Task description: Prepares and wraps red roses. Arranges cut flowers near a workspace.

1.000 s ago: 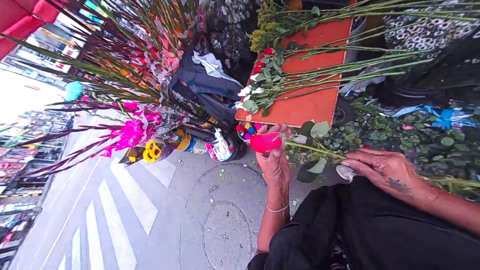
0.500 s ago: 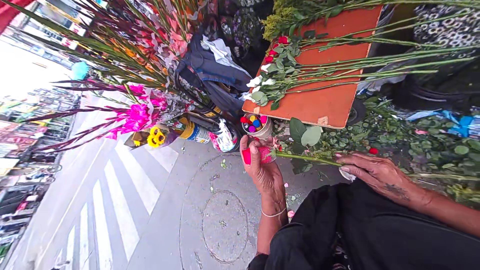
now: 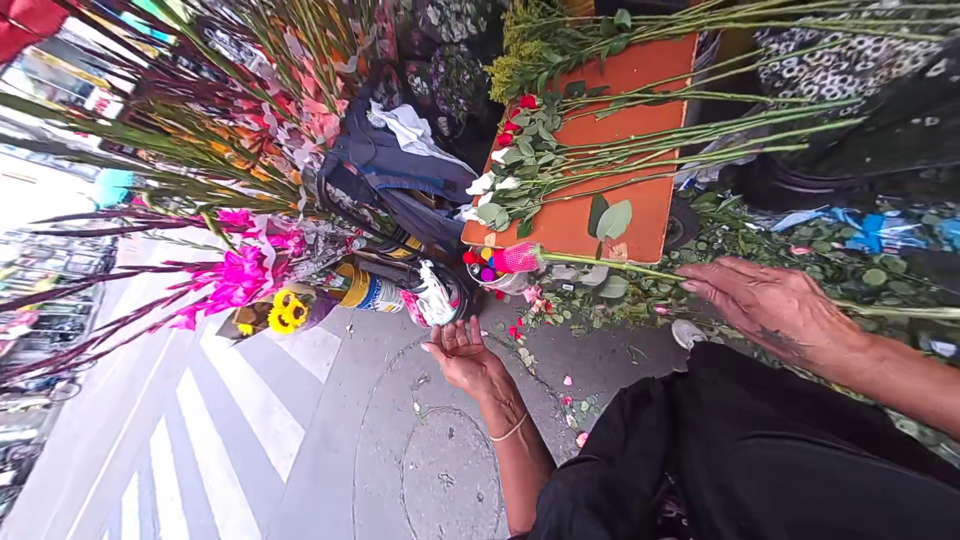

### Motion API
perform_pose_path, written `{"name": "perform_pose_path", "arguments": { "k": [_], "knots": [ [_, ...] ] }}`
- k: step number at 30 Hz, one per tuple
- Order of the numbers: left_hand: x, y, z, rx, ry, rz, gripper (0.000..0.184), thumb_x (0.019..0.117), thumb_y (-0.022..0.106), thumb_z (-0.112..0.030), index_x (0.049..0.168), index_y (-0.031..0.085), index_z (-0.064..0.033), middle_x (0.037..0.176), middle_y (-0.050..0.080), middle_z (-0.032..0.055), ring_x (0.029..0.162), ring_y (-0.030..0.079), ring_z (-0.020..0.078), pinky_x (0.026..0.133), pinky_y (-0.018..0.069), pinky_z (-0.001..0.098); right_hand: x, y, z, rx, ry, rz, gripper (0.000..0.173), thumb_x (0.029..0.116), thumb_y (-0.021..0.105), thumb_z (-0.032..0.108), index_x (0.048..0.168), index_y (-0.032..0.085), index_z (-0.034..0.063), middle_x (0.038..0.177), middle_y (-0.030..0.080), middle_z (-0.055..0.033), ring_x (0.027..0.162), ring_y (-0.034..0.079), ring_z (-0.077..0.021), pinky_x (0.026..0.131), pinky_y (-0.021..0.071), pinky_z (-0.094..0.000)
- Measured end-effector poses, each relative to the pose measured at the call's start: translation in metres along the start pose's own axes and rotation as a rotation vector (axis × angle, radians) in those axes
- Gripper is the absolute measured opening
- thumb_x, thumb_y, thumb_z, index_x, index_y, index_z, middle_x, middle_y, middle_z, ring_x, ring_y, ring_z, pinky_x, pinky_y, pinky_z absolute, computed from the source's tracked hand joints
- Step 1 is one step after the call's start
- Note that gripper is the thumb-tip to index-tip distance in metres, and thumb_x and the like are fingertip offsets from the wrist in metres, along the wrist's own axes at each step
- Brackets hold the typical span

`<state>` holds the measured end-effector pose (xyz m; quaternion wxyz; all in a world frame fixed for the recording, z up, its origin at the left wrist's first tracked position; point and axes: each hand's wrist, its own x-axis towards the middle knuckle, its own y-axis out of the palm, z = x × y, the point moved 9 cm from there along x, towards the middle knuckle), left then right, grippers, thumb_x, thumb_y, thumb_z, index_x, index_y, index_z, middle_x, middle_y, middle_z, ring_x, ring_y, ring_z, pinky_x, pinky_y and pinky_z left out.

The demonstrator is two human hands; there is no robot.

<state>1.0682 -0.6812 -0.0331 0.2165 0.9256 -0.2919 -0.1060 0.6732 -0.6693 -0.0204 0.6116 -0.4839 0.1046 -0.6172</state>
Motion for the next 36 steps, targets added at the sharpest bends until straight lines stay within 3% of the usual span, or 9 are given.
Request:
{"name": "perform_pose_path", "arguments": {
  "k": [5, 10, 15, 18, 21, 24, 28, 32, 36],
  "knots": [
    [0.008, 0.004, 0.038, 0.098, -0.104, 0.068, 0.033, 0.1125, 0.030, -0.029, 0.102, 0.058, -0.0158, 0.072, 0.062, -0.0070, 0.066, 0.066, 0.0100, 0.069, 0.0608, 0.0337, 0.072, 0.008, -0.042, -0.024, 0.041, -0.019, 0.033, 0.1064, 0.047, 0.019, 0.118, 0.070, -0.0008, 0.091, 0.066, -0.0221, 0.075, 0.068, -0.0407, 0.062, 0.0531, -0.0543],
    [0.018, 0.039, 0.071, 0.227, -0.180, 0.119, 0.026, 0.1122, 0.033, -0.021, 0.102, 0.056, -0.0143, 0.069, 0.061, -0.0061, 0.060, 0.064, 0.0081, 0.058, 0.0590, 0.0274, 0.167, 0.059, -0.086, 0.007, 0.037, 0.076, 0.029, 0.1075, 0.048, 0.016, 0.119, 0.070, 0.0004, 0.096, 0.067, -0.0252, 0.082, 0.068, -0.0465, 0.067, 0.0532, -0.0621],
    [0.041, 0.090, 0.079, 0.330, -0.127, 0.239, 0.022, 0.1104, 0.035, -0.013, 0.102, 0.055, -0.0106, 0.071, 0.063, -0.0034, 0.063, 0.066, 0.0091, 0.062, 0.0601, 0.0273, 0.239, 0.135, -0.135, 0.116, -0.062, 0.334, 0.023, 0.1044, 0.054, 0.009, 0.115, 0.072, -0.0017, 0.104, 0.069, -0.0259, 0.098, 0.068, -0.0471, 0.084, 0.0538, -0.0638],
    [0.055, 0.115, 0.083, 0.380, -0.095, 0.304, 0.020, 0.1081, 0.039, -0.009, 0.103, 0.058, -0.0073, 0.073, 0.065, -0.0013, 0.064, 0.067, 0.0100, 0.066, 0.0607, 0.0283, 0.279, 0.149, -0.165, 0.121, -0.096, 0.360, 0.023, 0.1025, 0.060, 0.016, 0.105, 0.074, -0.0027, 0.108, 0.069, -0.0259, 0.108, 0.064, -0.0488, 0.092, 0.0493, -0.0654],
    [0.061, 0.122, 0.093, 0.442, -0.103, 0.314, 0.018, 0.1064, 0.041, -0.006, 0.103, 0.059, -0.0055, 0.074, 0.067, 0.0000, 0.066, 0.068, 0.0100, 0.069, 0.0615, 0.0290, 0.334, 0.136, -0.209, 0.021, 0.086, 0.295, 0.036, 0.1051, 0.056, 0.021, 0.125, 0.063, -0.0074, 0.127, 0.058, -0.0371, 0.123, 0.049, -0.0623, 0.095, 0.0370, -0.0785],
    [0.069, 0.129, 0.110, 0.498, -0.167, 0.349, 0.017, 0.1045, 0.044, -0.004, 0.103, 0.061, -0.0045, 0.076, 0.068, 0.0005, 0.068, 0.069, 0.0107, 0.071, 0.0615, 0.0293, 0.362, 0.150, -0.276, -0.092, 0.331, 0.314, 0.045, 0.1008, 0.063, 0.020, 0.133, 0.054, -0.0098, 0.136, 0.050, -0.0422, 0.130, 0.039, -0.0670, 0.101, 0.0226, -0.0848],
    [0.101, 0.147, 0.122, 0.532, -0.166, 0.451, 0.016, 0.1035, 0.046, -0.004, 0.102, 0.062, -0.0045, 0.079, 0.069, 0.0013, 0.070, 0.069, 0.0107, 0.073, 0.0613, 0.0290, 0.367, 0.171, -0.304, -0.068, 0.410, 0.318, 0.033, 0.1051, 0.053, 0.013, 0.129, 0.055, -0.0090, 0.128, 0.053, -0.0425, 0.124, 0.047, -0.0657, 0.096, 0.0330, -0.0814],
    [0.142, 0.176, 0.138, 0.516, -0.147, 0.593, 0.015, 0.1036, 0.047, -0.005, 0.104, 0.062, -0.0049, 0.080, 0.069, 0.0006, 0.071, 0.069, 0.0103, 0.074, 0.0610, 0.0292, 0.361, 0.149, -0.283, -0.092, 0.312, 0.091, 0.031, 0.1087, 0.043, 0.015, 0.122, 0.061, -0.0067, 0.126, 0.059, -0.0353, 0.121, 0.051, -0.0603, 0.096, 0.0389, -0.0744],
    [0.182, 0.229, 0.155, 0.475, -0.121, 0.853, 0.015, 0.1035, 0.048, -0.005, 0.104, 0.062, -0.0053, 0.081, 0.070, -0.0008, 0.073, 0.069, 0.0098, 0.074, 0.0609, 0.0287, 0.357, 0.116, -0.255, -0.200, 0.387, 0.032, 0.029, 0.1086, 0.041, 0.012, 0.122, 0.056, -0.0092, 0.131, 0.052, -0.0379, 0.102, 0.059, -0.0635, 0.078, 0.0462, -0.0769]
  ]
}}
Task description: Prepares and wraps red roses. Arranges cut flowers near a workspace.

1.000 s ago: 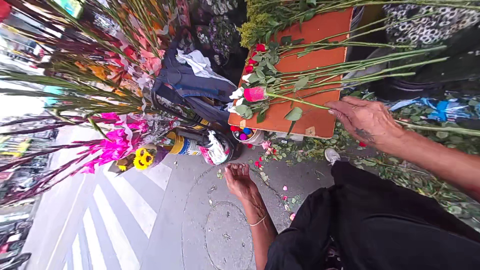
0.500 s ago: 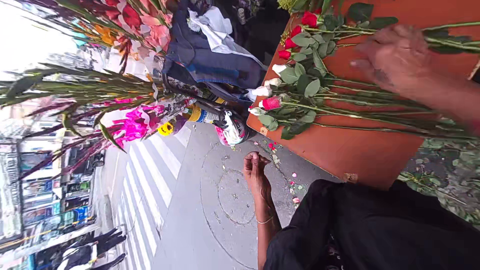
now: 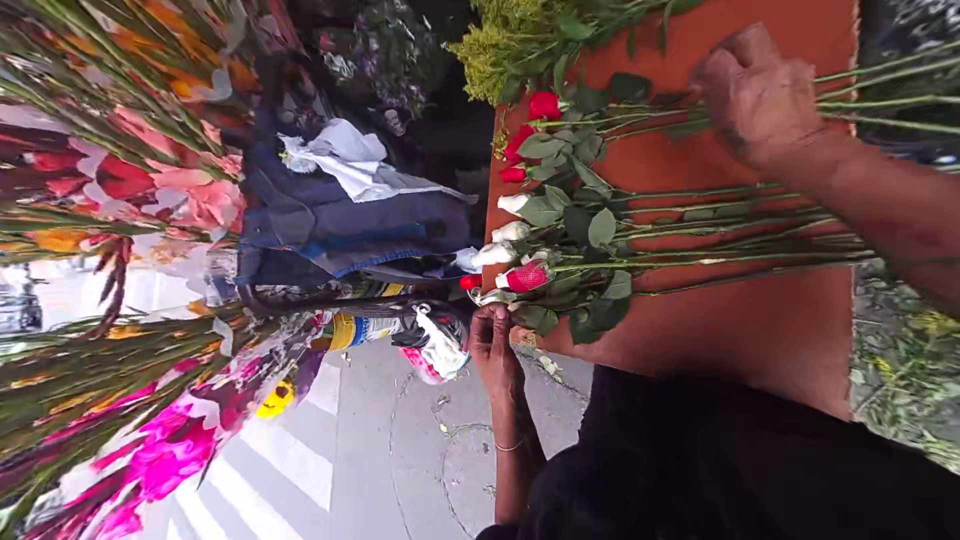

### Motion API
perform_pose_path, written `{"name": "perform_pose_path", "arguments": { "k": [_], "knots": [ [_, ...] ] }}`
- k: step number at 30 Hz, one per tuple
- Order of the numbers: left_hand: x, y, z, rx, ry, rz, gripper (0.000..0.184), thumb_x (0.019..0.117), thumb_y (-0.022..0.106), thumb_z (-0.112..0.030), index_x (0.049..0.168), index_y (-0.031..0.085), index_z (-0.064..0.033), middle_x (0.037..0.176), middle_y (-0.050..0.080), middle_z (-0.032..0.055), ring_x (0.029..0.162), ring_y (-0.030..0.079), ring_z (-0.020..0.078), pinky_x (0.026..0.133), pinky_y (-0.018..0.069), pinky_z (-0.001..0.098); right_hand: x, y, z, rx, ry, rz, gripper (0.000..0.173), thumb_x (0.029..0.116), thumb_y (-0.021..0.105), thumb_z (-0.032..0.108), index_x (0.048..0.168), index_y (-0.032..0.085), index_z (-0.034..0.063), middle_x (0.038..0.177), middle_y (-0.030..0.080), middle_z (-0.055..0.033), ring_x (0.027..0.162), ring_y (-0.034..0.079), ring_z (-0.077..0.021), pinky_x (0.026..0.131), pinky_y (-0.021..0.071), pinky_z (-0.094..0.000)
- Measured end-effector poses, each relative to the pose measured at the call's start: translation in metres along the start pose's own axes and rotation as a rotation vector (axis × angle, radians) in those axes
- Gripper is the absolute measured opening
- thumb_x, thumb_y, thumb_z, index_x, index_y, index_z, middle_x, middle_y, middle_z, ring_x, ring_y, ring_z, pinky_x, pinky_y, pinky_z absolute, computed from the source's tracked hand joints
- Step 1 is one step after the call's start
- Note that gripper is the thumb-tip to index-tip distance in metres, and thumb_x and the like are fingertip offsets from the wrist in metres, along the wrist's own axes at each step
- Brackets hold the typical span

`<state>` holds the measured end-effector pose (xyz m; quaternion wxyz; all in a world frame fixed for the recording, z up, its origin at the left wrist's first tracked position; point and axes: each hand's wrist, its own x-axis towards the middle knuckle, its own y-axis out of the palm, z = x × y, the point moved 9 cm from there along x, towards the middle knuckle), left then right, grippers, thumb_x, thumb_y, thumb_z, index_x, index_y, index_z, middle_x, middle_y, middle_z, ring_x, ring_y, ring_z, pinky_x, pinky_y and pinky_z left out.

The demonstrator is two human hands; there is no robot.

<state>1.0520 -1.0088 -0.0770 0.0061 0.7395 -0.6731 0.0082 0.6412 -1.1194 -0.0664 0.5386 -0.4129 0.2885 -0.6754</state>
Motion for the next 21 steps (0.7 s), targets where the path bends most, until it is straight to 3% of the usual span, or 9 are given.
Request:
{"name": "perform_pose_path", "arguments": {
  "k": [1, 3, 5, 9, 13, 16, 19, 20, 21],
  "knots": [
    [0.013, 0.001, -0.003, 0.004, 0.022, 0.059, 0.014, 0.1036, 0.048, -0.005, 0.104, 0.062, -0.0048, 0.083, 0.069, -0.0010, 0.074, 0.069, 0.0098, 0.076, 0.0606, 0.0291, -0.002, 0.001, 0.004, -0.021, -0.003, 0.036, 0.029, 0.1082, 0.044, 0.013, 0.121, 0.055, -0.0100, 0.129, 0.052, -0.0392, 0.099, 0.060, -0.0641, 0.076, 0.0465, -0.0775],
    [0.034, 0.002, -0.016, 0.002, 0.074, 0.141, 0.013, 0.1031, 0.049, -0.004, 0.105, 0.062, -0.0050, 0.083, 0.069, -0.0020, 0.075, 0.069, 0.0093, 0.076, 0.0611, 0.0294, -0.005, 0.019, 0.003, -0.067, -0.008, 0.112, 0.033, 0.1043, 0.057, 0.019, 0.125, 0.057, -0.0071, 0.127, 0.054, -0.0379, 0.112, 0.056, -0.0617, 0.087, 0.0433, -0.0765],
    [0.048, 0.003, -0.032, -0.042, 0.126, 0.202, 0.013, 0.1032, 0.050, -0.004, 0.104, 0.063, -0.0060, 0.083, 0.069, -0.0030, 0.075, 0.068, 0.0083, 0.075, 0.0606, 0.0282, -0.005, 0.038, -0.010, -0.124, 0.047, 0.162, 0.037, 0.0961, 0.068, 0.011, 0.130, 0.061, -0.0010, 0.128, 0.056, -0.0356, 0.122, 0.050, -0.0605, 0.093, 0.0390, -0.0772],
    [0.052, -0.010, -0.047, -0.112, 0.161, 0.230, 0.013, 0.1031, 0.052, -0.004, 0.104, 0.065, -0.0062, 0.082, 0.070, -0.0011, 0.075, 0.069, 0.0087, 0.075, 0.0603, 0.0279, 0.003, 0.034, -0.008, -0.175, 0.105, 0.070, 0.020, 0.1003, 0.057, 0.003, 0.116, 0.067, -0.0045, 0.116, 0.064, -0.0333, 0.119, 0.054, -0.0576, 0.093, 0.0403, -0.0733],
    [0.047, -0.034, -0.024, -0.096, 0.064, 0.156, 0.015, 0.1028, 0.049, -0.003, 0.101, 0.064, -0.0042, 0.079, 0.068, -0.0002, 0.070, 0.067, 0.0090, 0.073, 0.0601, 0.0277, 0.010, -0.005, 0.024, -0.171, 0.033, -0.093, 0.032, 0.1086, 0.045, 0.018, 0.118, 0.067, -0.0036, 0.112, 0.065, -0.0340, 0.110, 0.060, -0.0583, 0.088, 0.0432, -0.0733],
    [0.053, -0.032, -0.016, -0.103, 0.010, 0.114, 0.014, 0.1022, 0.050, -0.002, 0.101, 0.064, -0.0019, 0.079, 0.067, 0.0003, 0.070, 0.067, 0.0091, 0.073, 0.0601, 0.0276, 0.007, -0.028, 0.043, -0.162, 0.028, -0.125, 0.035, 0.1098, 0.043, 0.023, 0.119, 0.066, -0.0015, 0.107, 0.065, -0.0344, 0.096, 0.064, -0.0602, 0.074, 0.0455, -0.0756],
    [0.068, -0.010, -0.023, -0.117, 0.030, 0.138, 0.021, 0.0996, 0.056, -0.001, 0.118, 0.062, 0.0055, 0.096, 0.072, 0.0069, 0.086, 0.071, 0.0127, 0.084, 0.0603, 0.0302, -0.020, -0.040, 0.055, 0.018, 0.035, -0.108, 0.036, 0.1085, 0.047, 0.027, 0.122, 0.069, 0.0015, 0.108, 0.069, -0.0321, 0.098, 0.066, -0.0576, 0.079, 0.0444, -0.0790],
    [0.074, 0.002, -0.026, -0.125, 0.027, 0.173, 0.031, 0.0985, 0.058, -0.001, 0.128, 0.057, 0.0091, 0.109, 0.071, 0.0128, 0.099, 0.071, 0.0161, 0.091, 0.0587, 0.0330, -0.036, -0.043, 0.060, 0.115, 0.040, -0.108, 0.034, 0.1073, 0.051, 0.025, 0.118, 0.072, 0.0013, 0.103, 0.071, -0.0282, 0.092, 0.069, -0.0502, 0.079, 0.0468, -0.0745],
    [0.079, 0.016, -0.029, -0.148, 0.018, 0.217, 0.043, 0.0973, 0.059, -0.001, 0.138, 0.049, 0.0114, 0.123, 0.067, 0.0184, 0.111, 0.068, 0.0195, 0.099, 0.0559, 0.0354, -0.055, -0.042, 0.064, 0.224, 0.070, -0.093, 0.030, 0.1060, 0.054, 0.024, 0.112, 0.075, 0.0025, 0.092, 0.072, -0.0196, 0.081, 0.069, -0.0354, 0.074, 0.0492, -0.0620]
  ]
}}
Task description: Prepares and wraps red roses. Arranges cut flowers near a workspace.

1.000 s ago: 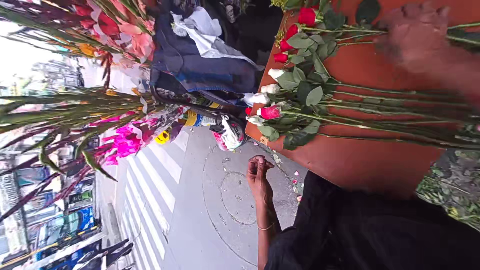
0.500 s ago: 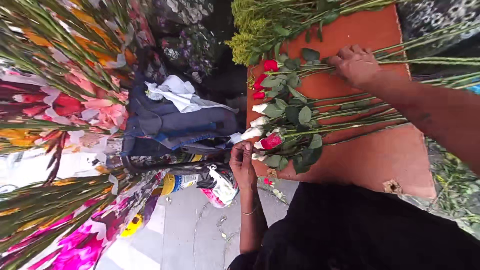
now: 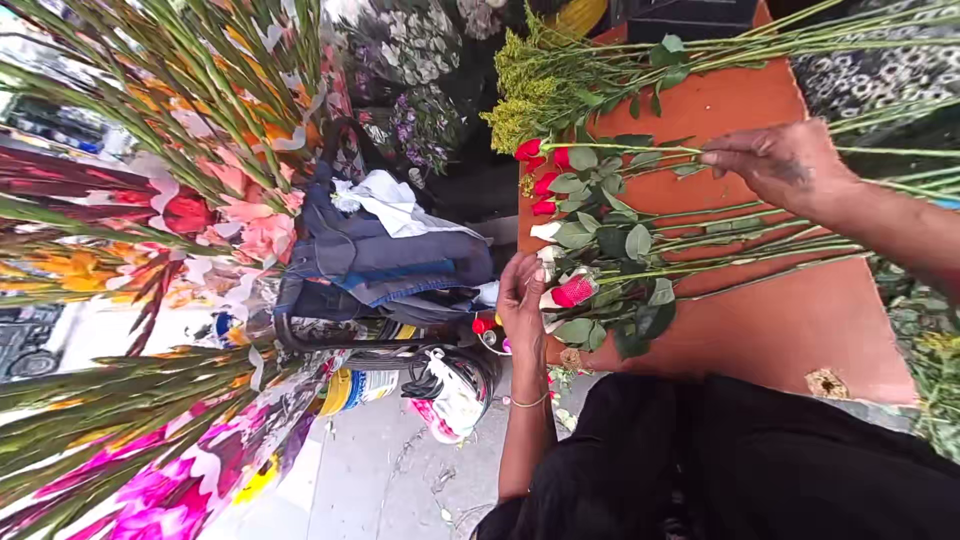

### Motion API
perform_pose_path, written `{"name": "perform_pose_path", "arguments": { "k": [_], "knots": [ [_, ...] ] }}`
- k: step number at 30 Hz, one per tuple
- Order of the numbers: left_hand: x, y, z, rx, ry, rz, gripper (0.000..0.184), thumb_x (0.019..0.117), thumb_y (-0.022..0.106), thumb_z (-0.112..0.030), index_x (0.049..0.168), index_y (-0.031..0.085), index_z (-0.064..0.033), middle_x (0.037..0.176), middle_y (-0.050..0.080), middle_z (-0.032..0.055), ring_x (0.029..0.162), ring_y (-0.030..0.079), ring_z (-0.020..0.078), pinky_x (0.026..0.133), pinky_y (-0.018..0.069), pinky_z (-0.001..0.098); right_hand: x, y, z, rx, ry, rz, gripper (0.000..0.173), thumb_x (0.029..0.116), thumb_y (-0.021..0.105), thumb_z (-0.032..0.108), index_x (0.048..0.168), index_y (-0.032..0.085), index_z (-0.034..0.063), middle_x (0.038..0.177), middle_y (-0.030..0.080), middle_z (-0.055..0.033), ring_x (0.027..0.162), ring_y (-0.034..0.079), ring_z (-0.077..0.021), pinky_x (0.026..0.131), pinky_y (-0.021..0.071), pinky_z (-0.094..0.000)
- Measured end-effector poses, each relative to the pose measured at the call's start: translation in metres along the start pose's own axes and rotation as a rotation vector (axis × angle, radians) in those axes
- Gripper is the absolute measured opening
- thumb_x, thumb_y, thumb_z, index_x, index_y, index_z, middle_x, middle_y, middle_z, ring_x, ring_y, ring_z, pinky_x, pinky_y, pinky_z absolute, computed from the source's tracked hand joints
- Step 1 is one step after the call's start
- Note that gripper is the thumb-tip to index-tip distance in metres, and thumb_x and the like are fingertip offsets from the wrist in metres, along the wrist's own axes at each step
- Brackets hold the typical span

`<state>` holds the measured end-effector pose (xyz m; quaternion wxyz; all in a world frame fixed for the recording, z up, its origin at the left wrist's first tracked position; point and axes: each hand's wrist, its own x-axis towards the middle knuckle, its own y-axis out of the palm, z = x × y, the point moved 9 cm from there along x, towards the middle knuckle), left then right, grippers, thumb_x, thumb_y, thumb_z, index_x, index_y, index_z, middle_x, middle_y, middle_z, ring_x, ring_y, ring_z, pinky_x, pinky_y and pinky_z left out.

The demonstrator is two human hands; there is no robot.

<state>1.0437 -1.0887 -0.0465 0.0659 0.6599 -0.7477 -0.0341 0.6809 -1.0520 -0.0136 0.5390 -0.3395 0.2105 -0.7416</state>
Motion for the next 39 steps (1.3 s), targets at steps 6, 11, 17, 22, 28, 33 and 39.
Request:
{"name": "perform_pose_path", "arguments": {
  "k": [6, 11, 17, 22, 28, 33, 39],
  "knots": [
    [0.010, 0.084, -0.010, -0.485, -0.074, 0.296, 0.071, 0.0868, 0.076, -0.004, 0.148, 0.042, -0.0019, 0.143, 0.059, 0.0150, 0.128, 0.060, 0.0257, 0.108, 0.0506, 0.0442, -0.156, 0.029, -0.003, 0.695, 0.540, 0.324, 0.022, 0.1000, 0.056, 0.018, 0.093, 0.077, 0.0200, 0.069, 0.064, 0.0119, 0.054, 0.048, 0.0047, 0.049, 0.0379, -0.0118],
    [-0.053, 0.151, -0.054, -0.489, 0.033, 0.695, 0.023, 0.0923, 0.073, -0.010, 0.112, 0.065, -0.0016, 0.097, 0.075, 0.0115, 0.096, 0.074, 0.0225, 0.096, 0.0584, 0.0397, -0.242, 0.044, -0.011, 0.816, 0.617, 0.439, 0.023, 0.0970, 0.059, 0.020, 0.087, 0.079, 0.0208, 0.070, 0.069, 0.0088, 0.057, 0.056, 0.0024, 0.051, 0.0423, -0.0130],
    [-0.104, 0.180, -0.081, -0.190, 0.286, 0.784, 0.026, 0.0804, 0.081, 0.001, 0.096, 0.060, 0.0029, 0.087, 0.065, 0.0052, 0.078, 0.062, 0.0036, 0.075, 0.0557, 0.0194, -0.282, 0.051, -0.023, 0.830, 0.530, 0.227, 0.020, 0.0981, 0.060, 0.014, 0.093, 0.079, 0.0176, 0.084, 0.075, 0.0104, 0.080, 0.069, -0.0005, 0.079, 0.0564, -0.0192],
    [-0.120, 0.198, -0.090, -0.443, 0.244, 0.942, 0.046, 0.0780, 0.085, -0.001, 0.111, 0.054, -0.0050, 0.082, 0.065, 0.0032, 0.082, 0.068, 0.0122, 0.101, 0.0551, 0.0429, -0.295, 0.032, -0.027, 0.806, 0.489, 0.110, 0.018, 0.0981, 0.061, 0.015, 0.095, 0.079, 0.0162, 0.087, 0.076, 0.0091, 0.083, 0.070, -0.0018, 0.083, 0.0568, -0.0212],
    [-0.118, 0.207, -0.090, -0.492, 0.248, 0.922, 0.065, 0.0793, 0.084, 0.000, 0.132, 0.046, -0.0081, 0.097, 0.069, 0.0086, 0.093, 0.070, 0.0172, 0.095, 0.0576, 0.0368, -0.310, 0.015, -0.038, 0.760, 0.492, 0.024, 0.018, 0.0982, 0.061, 0.019, 0.095, 0.079, 0.0185, 0.087, 0.075, 0.0110, 0.082, 0.069, 0.0003, 0.081, 0.0557, -0.0192],
    [-0.107, 0.212, -0.071, -0.575, 0.097, 0.901, 0.122, 0.0708, 0.089, 0.001, 0.161, 0.008, -0.0158, 0.139, 0.056, 0.0170, 0.116, 0.066, 0.0256, 0.104, 0.0538, 0.0397, -0.307, 0.014, -0.033, 0.792, 0.500, 0.043, 0.019, 0.0981, 0.061, 0.020, 0.093, 0.080, 0.0191, 0.083, 0.074, 0.0099, 0.078, 0.067, -0.0002, 0.076, 0.0547, -0.0177],
    [-0.102, 0.207, -0.048, -0.587, -0.104, 0.904, 0.048, 0.0936, 0.066, 0.005, 0.139, 0.051, 0.0045, 0.116, 0.073, 0.0210, 0.110, 0.072, 0.0305, 0.102, 0.0561, 0.0407, -0.302, 0.013, -0.039, 0.734, 0.552, 0.149, 0.022, 0.1003, 0.057, 0.023, 0.093, 0.077, 0.0194, 0.081, 0.073, 0.0081, 0.075, 0.067, -0.0011, 0.073, 0.0541, -0.0182]
  ]
}}
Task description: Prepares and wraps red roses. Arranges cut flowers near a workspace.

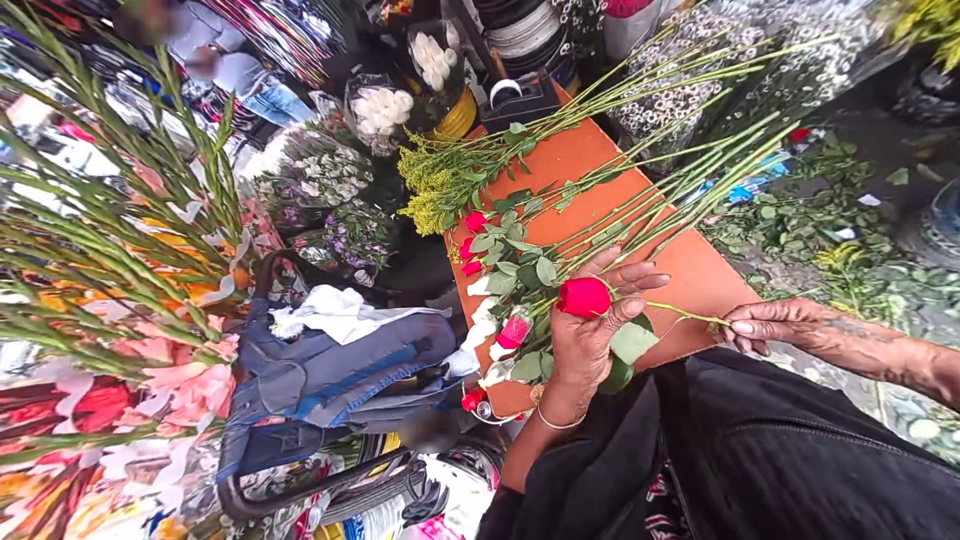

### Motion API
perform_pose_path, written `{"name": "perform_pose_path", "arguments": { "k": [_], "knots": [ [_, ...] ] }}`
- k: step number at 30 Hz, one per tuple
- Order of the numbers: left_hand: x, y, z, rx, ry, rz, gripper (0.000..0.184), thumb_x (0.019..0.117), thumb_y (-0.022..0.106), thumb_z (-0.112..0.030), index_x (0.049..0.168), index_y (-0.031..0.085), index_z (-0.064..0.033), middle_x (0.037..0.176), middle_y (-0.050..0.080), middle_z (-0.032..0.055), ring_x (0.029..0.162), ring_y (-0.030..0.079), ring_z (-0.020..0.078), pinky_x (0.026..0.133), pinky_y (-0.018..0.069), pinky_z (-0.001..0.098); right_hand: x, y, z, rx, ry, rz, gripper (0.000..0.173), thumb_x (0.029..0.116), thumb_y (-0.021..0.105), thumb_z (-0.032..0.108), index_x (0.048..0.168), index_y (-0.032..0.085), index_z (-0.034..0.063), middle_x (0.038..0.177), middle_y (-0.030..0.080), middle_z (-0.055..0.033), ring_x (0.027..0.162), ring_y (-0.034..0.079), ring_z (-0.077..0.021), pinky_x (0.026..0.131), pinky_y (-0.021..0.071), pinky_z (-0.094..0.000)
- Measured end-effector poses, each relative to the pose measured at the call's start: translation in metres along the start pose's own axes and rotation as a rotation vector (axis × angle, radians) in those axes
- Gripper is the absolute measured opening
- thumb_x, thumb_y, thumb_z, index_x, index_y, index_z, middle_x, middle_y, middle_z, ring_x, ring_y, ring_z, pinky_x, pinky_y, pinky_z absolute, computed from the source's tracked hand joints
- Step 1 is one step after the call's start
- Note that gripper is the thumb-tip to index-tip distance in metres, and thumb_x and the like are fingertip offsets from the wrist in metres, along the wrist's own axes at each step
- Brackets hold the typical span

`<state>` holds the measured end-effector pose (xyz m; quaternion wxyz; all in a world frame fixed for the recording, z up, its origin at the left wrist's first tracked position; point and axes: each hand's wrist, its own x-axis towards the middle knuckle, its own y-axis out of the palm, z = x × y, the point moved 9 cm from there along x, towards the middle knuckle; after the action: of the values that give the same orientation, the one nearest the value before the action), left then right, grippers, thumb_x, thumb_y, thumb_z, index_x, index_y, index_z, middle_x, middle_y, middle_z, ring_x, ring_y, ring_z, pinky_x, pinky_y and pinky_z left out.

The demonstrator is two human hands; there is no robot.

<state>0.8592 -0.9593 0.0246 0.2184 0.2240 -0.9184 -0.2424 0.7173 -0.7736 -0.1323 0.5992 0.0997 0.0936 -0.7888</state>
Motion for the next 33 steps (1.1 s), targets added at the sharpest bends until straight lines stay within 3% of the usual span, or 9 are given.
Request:
{"name": "perform_pose_path", "arguments": {
  "k": [3, 7, 10, 20, 22, 25, 29, 31, 33],
  "knots": [
    [-0.001, -0.004, -0.003, 0.122, 0.074, -0.095, 0.026, 0.0950, 0.064, 0.006, 0.121, 0.063, 0.0069, 0.104, 0.076, 0.0219, 0.098, 0.076, 0.0313, 0.092, 0.0613, 0.0418, 0.015, -0.011, 0.053, -0.543, -0.281, -0.055, 0.036, 0.0996, 0.060, 0.044, 0.114, 0.072, 0.0141, 0.105, 0.073, -0.0009, 0.094, 0.069, -0.0115, 0.086, 0.0558, -0.0384],
    [-0.005, 0.005, -0.008, 0.326, 0.218, -0.136, 0.025, 0.0890, 0.071, 0.007, 0.113, 0.068, 0.0051, 0.104, 0.077, 0.0153, 0.097, 0.076, 0.0229, 0.090, 0.0624, 0.0374, 0.010, 0.040, 0.208, -0.756, -0.764, -0.207, 0.042, 0.0986, 0.056, 0.056, 0.091, 0.069, 0.0169, 0.080, 0.061, 0.0086, 0.072, 0.055, 0.0020, 0.062, 0.0443, -0.0157],
    [-0.013, 0.013, -0.014, 0.521, 0.286, -0.222, 0.024, 0.0818, 0.072, 0.005, 0.105, 0.071, 0.0001, 0.094, 0.075, -0.0031, 0.090, 0.070, -0.0003, 0.085, 0.0584, 0.0211, 0.002, 0.078, 0.261, -0.926, -0.892, -0.337, 0.053, 0.0966, 0.054, 0.062, 0.079, 0.063, 0.0127, 0.069, 0.054, 0.0022, 0.065, 0.055, -0.0104, 0.057, 0.0396, -0.0274],
    [-0.021, -0.001, -0.012, 0.282, 0.235, -0.224, 0.026, 0.0862, 0.071, 0.006, 0.108, 0.073, -0.0083, 0.101, 0.075, -0.0041, 0.096, 0.070, 0.0021, 0.089, 0.0579, 0.0234, -0.011, 0.101, 0.241, -0.873, -1.409, -0.265, 0.011, 0.1047, 0.051, 0.007, 0.105, 0.062, 0.0052, 0.101, 0.069, -0.0162, 0.089, 0.064, -0.0274, 0.074, 0.0476, -0.0370],
    [-0.019, -0.004, -0.006, 0.139, 0.110, -0.241, 0.024, 0.0866, 0.069, 0.010, 0.106, 0.072, -0.0037, 0.097, 0.077, 0.0042, 0.091, 0.074, 0.0117, 0.086, 0.0618, 0.0306, 0.003, 0.078, 0.233, -0.519, -1.297, -0.252, 0.015, 0.1033, 0.060, 0.012, 0.101, 0.071, 0.0022, 0.102, 0.072, -0.0129, 0.096, 0.068, -0.0187, 0.084, 0.0543, -0.0292],
    [-0.014, 0.002, -0.007, -0.024, 0.007, -0.165, 0.025, 0.0963, 0.061, 0.007, 0.122, 0.062, 0.0076, 0.108, 0.074, 0.0235, 0.098, 0.076, 0.0333, 0.091, 0.0621, 0.0443, 0.033, 0.029, 0.208, 0.065, -0.892, -0.418, 0.010, 0.0987, 0.067, 0.018, 0.093, 0.071, 0.0111, 0.086, 0.068, 0.0061, 0.072, 0.063, -0.0015, 0.066, 0.0550, -0.0178],
    [-0.015, -0.007, -0.019, -0.043, 0.034, -0.211, 0.026, 0.0983, 0.059, 0.005, 0.124, 0.062, 0.0050, 0.111, 0.074, 0.0234, 0.102, 0.075, 0.0346, 0.095, 0.0606, 0.0457, 0.045, -0.015, 0.151, 0.499, -0.392, -0.499, 0.010, 0.1037, 0.055, 0.015, 0.101, 0.065, 0.0163, 0.090, 0.072, 0.0023, 0.076, 0.071, -0.0087, 0.071, 0.0618, -0.0247],
    [-0.013, -0.017, -0.023, -0.040, 0.024, -0.281, 0.024, 0.0991, 0.056, 0.005, 0.122, 0.062, 0.0042, 0.110, 0.074, 0.0225, 0.101, 0.075, 0.0347, 0.095, 0.0605, 0.0470, 0.037, -0.027, 0.124, 0.578, -0.210, -0.529, 0.016, 0.1017, 0.046, 0.002, 0.104, 0.053, 0.0157, 0.093, 0.070, -0.0008, 0.083, 0.075, -0.0162, 0.076, 0.0653, -0.0353],
    [-0.010, -0.028, -0.028, -0.042, 0.022, -0.348, 0.022, 0.1006, 0.053, 0.005, 0.120, 0.062, 0.0033, 0.108, 0.075, 0.0212, 0.100, 0.075, 0.0338, 0.094, 0.0609, 0.0468, 0.018, -0.040, 0.102, 0.282, -0.097, -0.583, 0.019, 0.0983, 0.047, -0.006, 0.104, 0.051, 0.0113, 0.088, 0.066, -0.0005, 0.078, 0.073, -0.0127, 0.072, 0.0650, -0.0325]
  ]
}}
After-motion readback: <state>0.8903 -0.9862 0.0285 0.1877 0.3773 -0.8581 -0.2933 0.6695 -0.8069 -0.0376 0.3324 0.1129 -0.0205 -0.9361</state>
